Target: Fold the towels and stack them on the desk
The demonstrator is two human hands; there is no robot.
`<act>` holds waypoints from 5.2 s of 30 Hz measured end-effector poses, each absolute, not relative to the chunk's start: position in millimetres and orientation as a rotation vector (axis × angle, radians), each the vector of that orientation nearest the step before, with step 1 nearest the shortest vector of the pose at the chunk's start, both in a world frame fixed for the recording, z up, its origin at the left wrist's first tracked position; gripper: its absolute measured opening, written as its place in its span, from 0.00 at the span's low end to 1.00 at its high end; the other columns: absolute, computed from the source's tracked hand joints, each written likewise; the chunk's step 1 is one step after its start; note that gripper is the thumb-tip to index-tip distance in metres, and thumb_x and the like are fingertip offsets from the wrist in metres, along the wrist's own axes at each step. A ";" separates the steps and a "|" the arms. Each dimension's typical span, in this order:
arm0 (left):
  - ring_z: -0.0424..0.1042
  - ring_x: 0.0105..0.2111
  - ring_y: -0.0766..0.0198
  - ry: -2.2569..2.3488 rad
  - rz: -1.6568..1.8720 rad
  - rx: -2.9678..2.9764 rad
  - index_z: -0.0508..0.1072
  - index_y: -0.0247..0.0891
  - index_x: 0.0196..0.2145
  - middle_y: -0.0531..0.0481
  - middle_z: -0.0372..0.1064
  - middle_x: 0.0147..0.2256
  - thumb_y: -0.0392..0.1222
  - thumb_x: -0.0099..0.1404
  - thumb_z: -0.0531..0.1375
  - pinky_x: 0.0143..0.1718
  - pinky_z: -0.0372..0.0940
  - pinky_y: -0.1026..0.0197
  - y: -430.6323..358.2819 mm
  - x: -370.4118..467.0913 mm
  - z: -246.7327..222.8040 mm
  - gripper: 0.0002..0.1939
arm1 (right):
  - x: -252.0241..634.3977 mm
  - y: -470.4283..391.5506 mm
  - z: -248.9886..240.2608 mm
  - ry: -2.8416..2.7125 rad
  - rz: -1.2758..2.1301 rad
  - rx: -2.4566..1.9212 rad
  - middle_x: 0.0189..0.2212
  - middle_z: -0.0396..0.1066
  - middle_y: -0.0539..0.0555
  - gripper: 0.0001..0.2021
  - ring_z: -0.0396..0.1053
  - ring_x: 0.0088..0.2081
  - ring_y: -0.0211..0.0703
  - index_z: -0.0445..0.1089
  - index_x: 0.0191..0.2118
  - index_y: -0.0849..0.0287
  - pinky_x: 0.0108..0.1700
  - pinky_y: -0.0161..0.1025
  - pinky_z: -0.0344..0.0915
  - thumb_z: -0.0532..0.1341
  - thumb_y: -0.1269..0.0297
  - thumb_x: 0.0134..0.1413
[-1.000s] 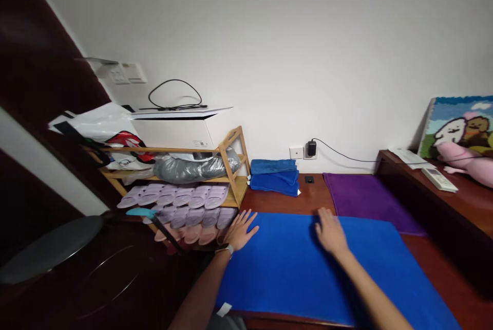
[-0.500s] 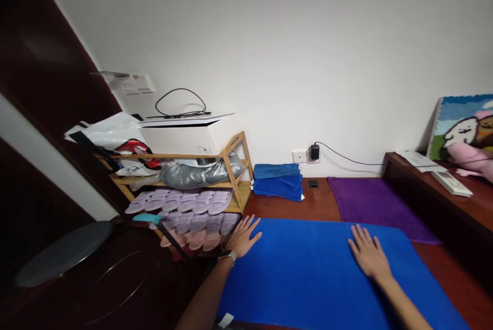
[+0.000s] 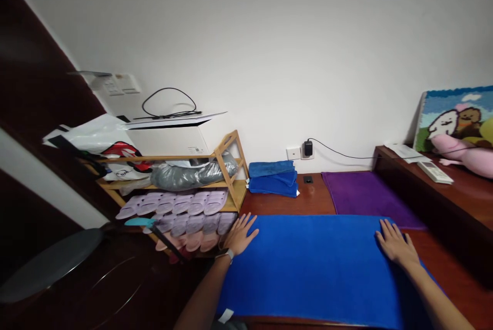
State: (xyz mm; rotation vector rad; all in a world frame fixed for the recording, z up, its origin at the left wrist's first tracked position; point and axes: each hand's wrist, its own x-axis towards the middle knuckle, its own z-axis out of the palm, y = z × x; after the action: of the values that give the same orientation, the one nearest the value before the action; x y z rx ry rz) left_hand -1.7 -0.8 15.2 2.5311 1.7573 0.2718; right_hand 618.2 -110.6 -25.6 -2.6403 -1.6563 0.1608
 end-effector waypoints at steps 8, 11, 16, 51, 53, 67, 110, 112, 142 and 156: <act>0.47 0.73 0.50 1.746 0.297 2.518 0.55 0.53 0.72 0.49 0.48 0.73 0.68 0.74 0.46 0.72 0.44 0.43 1.7 -2.3 9.5 0.35 | 412.0 -92.4 26.9 -2.085 0.065 -2.108 0.73 0.49 0.56 0.34 0.43 0.74 0.53 0.51 0.74 0.61 0.74 0.56 0.41 0.38 0.52 0.70; 0.47 0.73 0.51 1.750 0.290 2.527 0.55 0.53 0.72 0.49 0.48 0.73 0.67 0.74 0.46 0.72 0.44 0.44 1.5 -2.1 9.7 0.35 | 320.2 -94.4 32.5 -2.233 0.273 -1.774 0.74 0.47 0.54 0.35 0.42 0.75 0.50 0.49 0.75 0.57 0.74 0.54 0.40 0.38 0.44 0.71; 0.47 0.73 0.52 1.753 0.282 2.535 0.55 0.53 0.72 0.48 0.48 0.73 0.66 0.75 0.46 0.72 0.44 0.44 0.6 -1.7 12.8 0.34 | 304.0 -93.3 22.8 -2.270 0.369 -1.771 0.74 0.44 0.53 0.36 0.40 0.75 0.50 0.48 0.75 0.55 0.74 0.56 0.37 0.37 0.41 0.70; 0.48 0.73 0.50 1.744 0.290 2.525 0.55 0.53 0.72 0.49 0.49 0.73 0.67 0.74 0.46 0.71 0.45 0.42 -0.2 -2.8 11.9 0.35 | 332.7 -83.3 23.9 -2.294 0.379 -1.754 0.74 0.46 0.54 0.36 0.41 0.75 0.48 0.49 0.75 0.58 0.75 0.53 0.38 0.39 0.42 0.71; 0.48 0.73 0.50 1.747 0.289 2.524 0.55 0.53 0.72 0.48 0.49 0.73 0.67 0.74 0.46 0.71 0.45 0.43 -0.2 -3.0 11.6 0.35 | 355.4 -81.7 17.9 -2.242 0.355 -1.852 0.74 0.47 0.54 0.37 0.40 0.75 0.48 0.49 0.75 0.58 0.75 0.54 0.37 0.39 0.42 0.70; 0.48 0.73 0.51 1.754 0.307 2.537 0.56 0.53 0.72 0.49 0.49 0.73 0.66 0.74 0.47 0.71 0.45 0.43 4.4 -2.8 8.5 0.34 | 632.0 -112.0 -35.9 -1.654 0.120 -2.563 0.76 0.43 0.55 0.38 0.38 0.75 0.51 0.43 0.76 0.60 0.73 0.56 0.42 0.35 0.48 0.66; 0.47 0.73 0.52 1.764 0.246 2.524 0.55 0.53 0.72 0.49 0.49 0.73 0.66 0.75 0.47 0.71 0.45 0.45 -1.1 0.1 16.8 0.34 | 597.5 -95.3 -3.7 -1.652 0.052 -2.529 0.73 0.50 0.62 0.35 0.45 0.74 0.56 0.51 0.73 0.69 0.72 0.60 0.45 0.36 0.56 0.68; 0.47 0.73 0.52 1.762 0.252 2.522 0.55 0.53 0.72 0.48 0.49 0.73 0.65 0.75 0.47 0.72 0.45 0.45 -1.7 0.1 17.3 0.34 | 548.0 -85.6 11.3 -1.780 0.016 -2.326 0.73 0.51 0.63 0.35 0.46 0.74 0.55 0.52 0.73 0.71 0.72 0.58 0.46 0.36 0.57 0.68; 0.45 0.73 0.51 1.694 0.240 2.681 0.53 0.40 0.73 0.41 0.46 0.74 0.57 0.78 0.45 0.72 0.43 0.43 -17.6 34.6 42.6 0.33 | 488.2 -123.8 13.8 -1.877 0.064 -2.027 0.72 0.53 0.60 0.38 0.46 0.74 0.58 0.56 0.72 0.68 0.74 0.59 0.43 0.37 0.46 0.68; 0.48 0.72 0.50 1.868 0.250 2.501 0.53 0.48 0.73 0.48 0.48 0.73 0.61 0.76 0.46 0.71 0.50 0.41 -129.7 36.2 11.0 0.33 | 447.1 -178.2 -18.1 -1.944 0.164 -2.115 0.72 0.51 0.58 0.36 0.46 0.74 0.55 0.53 0.74 0.62 0.73 0.59 0.43 0.41 0.47 0.67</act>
State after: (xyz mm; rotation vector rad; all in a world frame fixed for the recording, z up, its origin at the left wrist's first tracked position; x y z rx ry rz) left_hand 36.2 -129.7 11.0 2.5015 1.8676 0.2498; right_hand 447.1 -178.2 -18.1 -2.1152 -1.9442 0.1637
